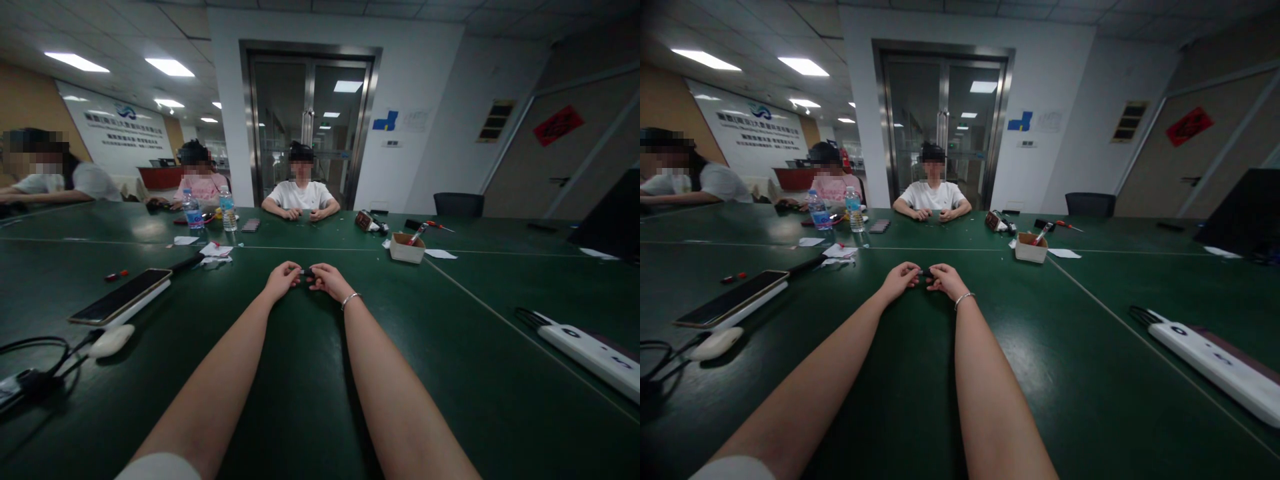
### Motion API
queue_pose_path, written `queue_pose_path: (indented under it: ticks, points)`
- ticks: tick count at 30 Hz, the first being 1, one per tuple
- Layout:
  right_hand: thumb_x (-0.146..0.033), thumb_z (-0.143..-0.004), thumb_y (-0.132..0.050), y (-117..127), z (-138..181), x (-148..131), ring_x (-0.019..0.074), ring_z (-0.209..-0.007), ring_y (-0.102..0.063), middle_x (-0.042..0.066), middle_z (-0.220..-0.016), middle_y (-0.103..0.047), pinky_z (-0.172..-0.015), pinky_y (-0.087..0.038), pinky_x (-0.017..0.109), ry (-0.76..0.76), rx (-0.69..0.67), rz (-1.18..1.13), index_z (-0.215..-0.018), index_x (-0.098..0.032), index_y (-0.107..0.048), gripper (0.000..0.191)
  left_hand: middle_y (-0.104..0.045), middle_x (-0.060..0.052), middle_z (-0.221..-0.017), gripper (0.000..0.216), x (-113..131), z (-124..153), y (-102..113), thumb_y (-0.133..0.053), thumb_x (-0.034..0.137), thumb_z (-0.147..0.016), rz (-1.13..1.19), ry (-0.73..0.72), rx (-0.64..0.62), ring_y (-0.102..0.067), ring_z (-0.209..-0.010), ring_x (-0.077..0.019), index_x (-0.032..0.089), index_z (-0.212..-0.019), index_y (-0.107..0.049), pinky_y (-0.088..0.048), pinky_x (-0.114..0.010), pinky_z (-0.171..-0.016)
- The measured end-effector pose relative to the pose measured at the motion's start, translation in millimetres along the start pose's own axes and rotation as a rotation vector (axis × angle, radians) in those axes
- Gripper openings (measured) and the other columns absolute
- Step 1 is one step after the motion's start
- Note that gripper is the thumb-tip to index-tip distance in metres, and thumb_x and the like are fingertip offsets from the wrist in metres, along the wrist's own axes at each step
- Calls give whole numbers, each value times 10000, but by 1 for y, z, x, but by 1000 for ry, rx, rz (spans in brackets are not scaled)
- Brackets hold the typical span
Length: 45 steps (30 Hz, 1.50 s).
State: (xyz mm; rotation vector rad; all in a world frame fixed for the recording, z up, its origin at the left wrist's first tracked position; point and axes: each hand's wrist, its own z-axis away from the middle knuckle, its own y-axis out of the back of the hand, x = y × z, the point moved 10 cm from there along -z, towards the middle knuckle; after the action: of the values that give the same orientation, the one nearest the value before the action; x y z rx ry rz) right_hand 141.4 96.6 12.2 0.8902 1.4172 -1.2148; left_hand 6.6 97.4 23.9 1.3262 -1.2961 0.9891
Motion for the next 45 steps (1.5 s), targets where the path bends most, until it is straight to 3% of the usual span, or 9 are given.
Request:
queue_pose_path:
  ticks: [8, 14, 19, 28, 40, 45]
  points:
    - [-162, -857, -529, 3, -2, 2, 55, -407, -508, -39, -517, -549, -539, -584, 272, -1, 13, -1, -891, -151, -533, 37, -595, -9, -649, 240, 0, -2, 0, -663, 250, -696, -69, -49, -31, -588, -600, -121, 162, -913, -613, -479, -242, -558]
    - [-149, -871, -507, 1, -2, 3, 47, -392, -495, -1, -561, -601, -523, -575, 255, -8, -6, 1, -891, -141, -529, 31, -628, -54, -794, 223, 1, 0, 1, -675, 249, -686, -30, -15, -7, -605, -686, -134, 147, -879, -628, -494, -254, -581]
    - [-146, -878, -494, 2, -4, 4, 51, -406, -508, 0, -563, -606, -539, -578, 263, -3, -16, 5, -911, -142, -528, 47, -611, -23, -720, 253, 4, 2, 2, -689, 291, -675, 6, -20, 4, -594, -625, -117, 159, -876, -611, -479, -237, -563]
    - [-142, -865, -515, 1, -3, 3, 48, -388, -490, -12, -544, -591, -512, -571, 252, -10, -6, 1, -892, -135, -530, 32, -629, -36, -679, 282, -13, -9, 4, -682, 353, -676, 33, 12, 17, -589, -603, -112, 120, -824, -629, -477, -248, -582]
    - [-161, -868, -520, 0, -3, 3, 46, -400, -493, 11, -582, -619, -530, -574, 256, -1, -30, -1, -893, -131, -540, 44, -670, -76, -866, 350, 4, 1, 4, -732, 314, -612, 24, -44, -14, -611, -743, -150, 135, -902, -659, -500, -285, -666]
    - [-150, -877, -501, 0, -2, 2, 46, -394, -488, 12, -570, -613, -520, -573, 253, -8, -19, 4, -896, -127, -543, 51, -653, -55, -782, 303, 4, -1, 4, -691, 314, -658, -12, -58, -9, -594, -673, -123, 139, -901, -647, -495, -258, -627]
